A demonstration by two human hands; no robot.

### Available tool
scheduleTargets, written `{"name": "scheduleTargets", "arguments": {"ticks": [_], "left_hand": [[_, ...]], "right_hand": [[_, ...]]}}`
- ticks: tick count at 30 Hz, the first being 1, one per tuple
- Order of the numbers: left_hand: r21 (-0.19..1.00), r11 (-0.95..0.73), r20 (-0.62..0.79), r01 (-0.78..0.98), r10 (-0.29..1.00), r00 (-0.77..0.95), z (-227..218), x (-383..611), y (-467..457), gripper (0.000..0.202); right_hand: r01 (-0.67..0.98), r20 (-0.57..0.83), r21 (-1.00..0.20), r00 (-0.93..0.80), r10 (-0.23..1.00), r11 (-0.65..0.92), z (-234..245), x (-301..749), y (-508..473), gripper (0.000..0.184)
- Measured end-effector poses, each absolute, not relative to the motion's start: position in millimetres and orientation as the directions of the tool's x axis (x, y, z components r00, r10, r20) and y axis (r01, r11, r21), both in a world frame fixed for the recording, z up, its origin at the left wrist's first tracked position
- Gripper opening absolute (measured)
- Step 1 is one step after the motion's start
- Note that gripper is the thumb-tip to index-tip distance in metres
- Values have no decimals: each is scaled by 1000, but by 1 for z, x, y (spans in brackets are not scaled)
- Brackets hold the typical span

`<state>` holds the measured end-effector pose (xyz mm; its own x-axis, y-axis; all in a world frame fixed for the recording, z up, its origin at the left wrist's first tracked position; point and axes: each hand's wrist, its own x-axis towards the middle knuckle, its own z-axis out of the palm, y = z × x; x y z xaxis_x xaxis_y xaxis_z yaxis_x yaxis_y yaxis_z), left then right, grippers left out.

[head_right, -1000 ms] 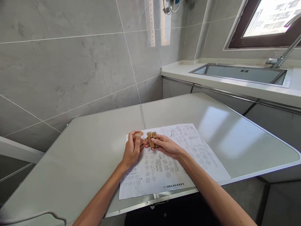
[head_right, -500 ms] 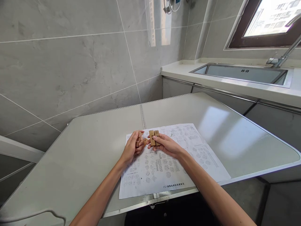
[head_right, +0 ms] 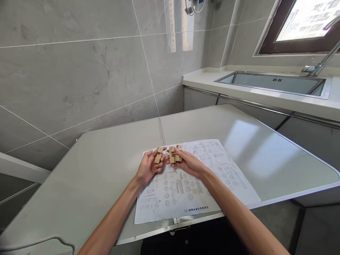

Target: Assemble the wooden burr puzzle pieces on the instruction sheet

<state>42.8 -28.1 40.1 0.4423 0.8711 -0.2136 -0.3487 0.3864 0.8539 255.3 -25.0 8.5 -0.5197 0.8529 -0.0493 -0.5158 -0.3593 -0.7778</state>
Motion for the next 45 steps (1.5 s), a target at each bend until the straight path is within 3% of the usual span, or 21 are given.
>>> {"name": "scheduleTargets", "arguments": {"ticks": [7, 12, 19, 24, 33, 39, 42, 45], "left_hand": [[892, 346, -199, -290, 877, 437, 44, 45, -31, 41], [947, 269, -176, -177, 893, 415, 46, 44, -36, 28], [994, 93, -109, 62, 925, 364, 38, 48, -37, 50], [991, 31, -83, 133, 913, 400, 33, 48, -36, 51], [998, 57, -57, 6, 966, 253, 35, 46, -35, 45], [996, 85, -73, -41, 970, 231, 38, 46, -37, 55], [976, 167, -126, -140, 957, 262, 41, 47, -36, 57], [928, 266, -165, -260, 921, 354, 42, 47, -34, 45]], "right_hand": [[-444, -116, -808, -523, 844, -386, 9, 260, -25, 42], [-324, -139, -845, -636, 759, -426, 11, 262, -26, 56], [-138, -161, -888, -799, 579, -439, 7, 259, -28, 73], [-158, -131, -885, -818, 561, -437, 8, 259, -32, 68], [-143, -173, -872, -805, 568, -468, 9, 261, -29, 69], [-200, -150, -890, -721, 676, -410, 9, 262, -28, 56], [-227, -129, -896, -690, 712, -382, 10, 261, -28, 54], [-261, -111, -888, -677, 728, -378, 11, 260, -27, 52]]}}
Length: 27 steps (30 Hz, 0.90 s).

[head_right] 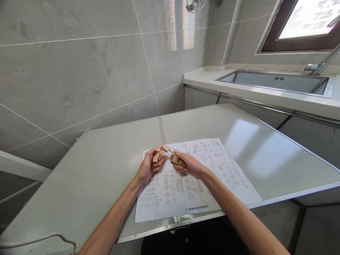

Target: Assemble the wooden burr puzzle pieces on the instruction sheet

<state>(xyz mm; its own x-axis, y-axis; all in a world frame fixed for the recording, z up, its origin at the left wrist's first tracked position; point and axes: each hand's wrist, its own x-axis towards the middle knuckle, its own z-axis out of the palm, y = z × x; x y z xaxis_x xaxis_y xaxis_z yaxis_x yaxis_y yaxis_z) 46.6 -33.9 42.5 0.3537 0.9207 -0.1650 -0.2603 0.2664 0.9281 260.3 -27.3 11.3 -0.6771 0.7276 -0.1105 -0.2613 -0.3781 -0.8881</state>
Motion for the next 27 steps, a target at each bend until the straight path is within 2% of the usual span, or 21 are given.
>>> {"name": "scheduleTargets", "arguments": {"ticks": [3, 5, 12, 16, 19, 23, 27], "left_hand": [[905, 298, -163, -303, 902, 401, 41, 46, -32, 28], [916, 289, -152, -279, 892, 426, 38, 46, -32, 26], [975, 137, -58, -177, 918, 392, 32, 49, -32, 44], [963, 118, -19, -241, 925, 380, 31, 50, -32, 46], [956, 115, -11, -270, 933, 360, 29, 50, -32, 45], [956, 114, -2, -272, 925, 380, 28, 49, -33, 47], [963, 133, -19, -234, 900, 436, 33, 48, -35, 43]], "right_hand": [[-296, -94, -871, -682, 725, -391, 13, 260, -28, 47], [-294, -86, -874, -689, 719, -387, 13, 260, -28, 46], [-230, -40, -950, -580, 814, -211, 13, 257, -31, 47], [-97, 50, -995, -414, 909, 10, 14, 254, -32, 49], [37, 142, -986, -346, 928, 165, 13, 252, -34, 49], [226, 215, -925, -354, 910, 306, 8, 250, -37, 43], [358, 225, -858, -384, 895, 369, 4, 247, -38, 33]]}}
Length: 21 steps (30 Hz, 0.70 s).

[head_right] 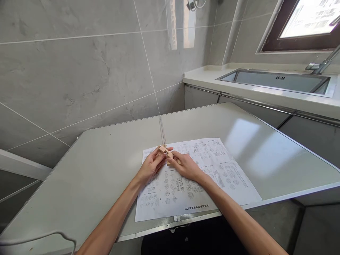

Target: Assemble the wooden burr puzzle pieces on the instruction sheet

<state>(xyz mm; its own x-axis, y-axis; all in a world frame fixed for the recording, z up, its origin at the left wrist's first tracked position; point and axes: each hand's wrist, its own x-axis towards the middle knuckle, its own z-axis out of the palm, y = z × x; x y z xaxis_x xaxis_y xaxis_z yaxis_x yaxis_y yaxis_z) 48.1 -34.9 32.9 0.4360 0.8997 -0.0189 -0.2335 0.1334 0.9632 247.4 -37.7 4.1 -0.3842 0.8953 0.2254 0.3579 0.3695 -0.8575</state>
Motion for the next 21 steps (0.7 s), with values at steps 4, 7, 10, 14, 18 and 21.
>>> {"name": "scheduleTargets", "arguments": {"ticks": [4, 7, 10, 14, 18, 21], "left_hand": [[958, 154, -19, -244, 877, 479, 35, 46, -37, 44], [964, 139, -7, -226, 866, 501, 32, 45, -36, 50], [976, 105, 1, -189, 873, 488, 27, 44, -35, 52], [987, 67, 10, -147, 881, 473, 25, 45, -33, 53], [987, 66, 12, -147, 879, 477, 28, 47, -32, 56], [988, 82, -12, -134, 890, 456, 28, 48, -32, 57]], "right_hand": [[441, 203, -813, -398, 895, 381, 4, 246, -39, 27], [472, 208, -789, -396, 894, 393, 4, 246, -39, 25], [497, 239, -764, -375, 896, 412, 1, 245, -39, 26], [520, 277, -741, -340, 899, 425, -3, 245, -38, 33], [542, 293, -732, -298, 908, 414, -5, 245, -37, 35], [558, 309, -722, -269, 912, 409, -4, 245, -36, 37]]}}
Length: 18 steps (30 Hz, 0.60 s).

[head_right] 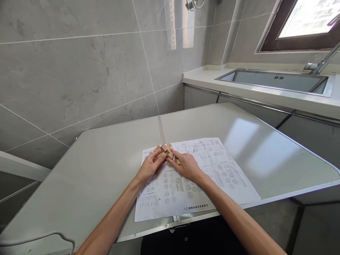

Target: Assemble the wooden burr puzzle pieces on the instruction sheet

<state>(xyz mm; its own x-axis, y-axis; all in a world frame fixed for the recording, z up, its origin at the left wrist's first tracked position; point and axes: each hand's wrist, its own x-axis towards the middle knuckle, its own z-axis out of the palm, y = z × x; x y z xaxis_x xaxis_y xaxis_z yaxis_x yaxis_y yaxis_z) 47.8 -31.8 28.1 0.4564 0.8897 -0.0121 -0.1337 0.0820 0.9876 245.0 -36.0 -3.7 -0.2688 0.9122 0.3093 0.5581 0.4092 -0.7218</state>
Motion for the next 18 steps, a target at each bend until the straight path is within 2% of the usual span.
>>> {"name": "scheduleTargets", "arguments": {"ticks": [5, 14, 18], "left_hand": [[992, 109, -83, -56, 931, 355, 25, 47, -31, 60], [988, 146, -127, -44, 948, 293, 30, 48, -35, 65], [994, 112, -109, 7, 947, 302, 31, 48, -36, 63]], "right_hand": [[576, 317, -709, -255, 913, 407, -2, 245, -35, 37], [664, 398, -597, -242, 885, 450, -11, 245, -34, 35], [683, 407, -571, -246, 880, 455, -13, 246, -33, 34]]}}
